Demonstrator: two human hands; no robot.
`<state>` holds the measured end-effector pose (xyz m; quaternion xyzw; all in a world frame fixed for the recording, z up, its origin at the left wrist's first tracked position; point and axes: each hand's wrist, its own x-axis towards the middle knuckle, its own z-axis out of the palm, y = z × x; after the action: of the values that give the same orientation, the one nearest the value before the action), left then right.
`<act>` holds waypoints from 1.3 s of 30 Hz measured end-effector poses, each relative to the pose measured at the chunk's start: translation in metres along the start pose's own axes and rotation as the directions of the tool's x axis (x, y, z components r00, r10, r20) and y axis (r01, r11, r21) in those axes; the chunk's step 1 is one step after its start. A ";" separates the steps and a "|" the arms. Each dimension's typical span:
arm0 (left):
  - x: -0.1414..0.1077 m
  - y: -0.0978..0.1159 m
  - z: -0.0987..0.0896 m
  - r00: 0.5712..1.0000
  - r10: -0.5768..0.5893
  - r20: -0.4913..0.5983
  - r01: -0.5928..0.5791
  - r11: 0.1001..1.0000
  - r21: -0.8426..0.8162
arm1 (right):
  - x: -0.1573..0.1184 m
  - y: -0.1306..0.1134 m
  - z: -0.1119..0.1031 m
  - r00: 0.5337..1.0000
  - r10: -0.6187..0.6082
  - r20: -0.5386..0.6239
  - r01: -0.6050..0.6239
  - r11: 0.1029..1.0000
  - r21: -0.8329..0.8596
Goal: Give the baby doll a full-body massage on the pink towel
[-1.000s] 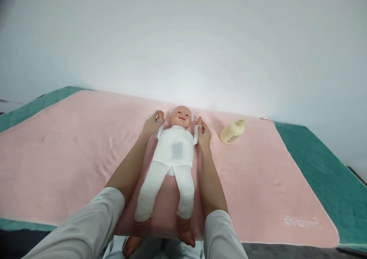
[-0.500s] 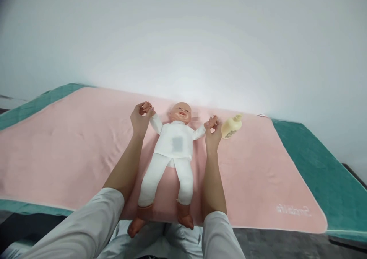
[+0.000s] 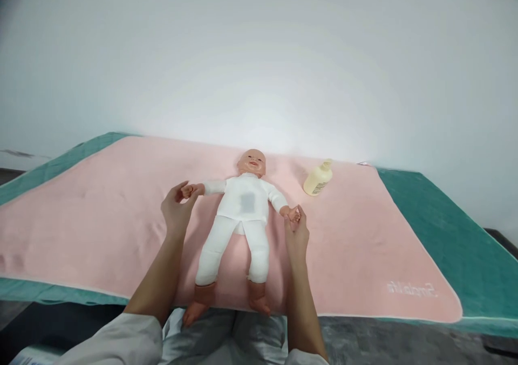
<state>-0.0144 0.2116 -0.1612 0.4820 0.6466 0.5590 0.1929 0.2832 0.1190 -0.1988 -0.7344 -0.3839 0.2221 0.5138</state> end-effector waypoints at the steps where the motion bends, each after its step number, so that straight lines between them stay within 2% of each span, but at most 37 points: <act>1: -0.008 -0.004 -0.004 1.000 -0.029 0.005 0.029 1.000 -0.013 | -0.006 0.002 -0.001 0.999 0.013 0.029 -0.013 1.000 -0.002; 5: -0.033 -0.015 -0.019 0.992 -0.106 0.071 0.102 0.993 0.054 | -0.021 0.011 -0.001 0.989 0.017 0.149 -0.016 1.000 -0.014; 9: -0.046 -0.026 -0.025 0.966 -0.175 0.190 0.144 0.975 0.169 | -0.025 0.026 0.004 0.986 -0.079 0.145 0.090 0.994 -0.068; 13: -0.048 -0.039 -0.028 0.934 -0.172 0.313 0.059 0.938 0.340 | -0.025 0.042 0.010 0.964 -0.236 0.125 0.259 0.942 -0.216; 18: -0.047 -0.045 -0.030 0.931 -0.155 0.331 0.027 0.932 0.362 | -0.025 0.050 0.013 0.946 -0.304 0.113 0.324 0.904 -0.281; 21: -0.048 -0.046 -0.029 0.938 -0.149 0.314 0.059 0.958 0.279 | -0.026 0.046 0.011 0.959 -0.264 0.106 0.282 0.928 -0.245; 25: -0.047 -0.045 -0.030 0.949 -0.157 0.272 0.136 0.986 0.092 | -0.027 0.033 0.004 0.990 -0.097 0.102 0.110 0.984 -0.138; 28: -0.042 -0.041 -0.033 0.944 -0.210 0.254 0.230 0.972 -0.054 | -0.024 0.022 -0.005 0.994 0.016 0.106 -0.011 0.999 -0.051; 30: -0.036 -0.038 -0.033 0.943 -0.246 0.225 0.280 0.950 -0.135 | -0.017 0.013 -0.014 0.996 0.042 0.085 -0.041 0.999 -0.009; 32: -0.027 -0.036 -0.031 0.951 -0.260 0.170 0.292 0.935 -0.203 | -0.006 0.000 -0.022 0.999 0.028 0.026 -0.028 1.000 -0.010; 35: -0.008 -0.031 -0.022 0.974 -0.214 0.073 0.226 0.932 -0.285 | 0.018 -0.022 -0.028 0.999 -0.029 -0.046 0.029 1.000 0.003; 39: 0.027 -0.020 0.001 0.993 -0.110 -0.039 0.091 0.937 -0.337 | 0.060 -0.048 -0.018 0.981 -0.171 -0.094 0.183 0.972 0.146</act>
<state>-0.0338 0.2365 -0.1715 0.3922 0.5712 0.6638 0.2816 0.3161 0.1644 -0.1438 -0.6638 -0.4083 0.1744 0.6018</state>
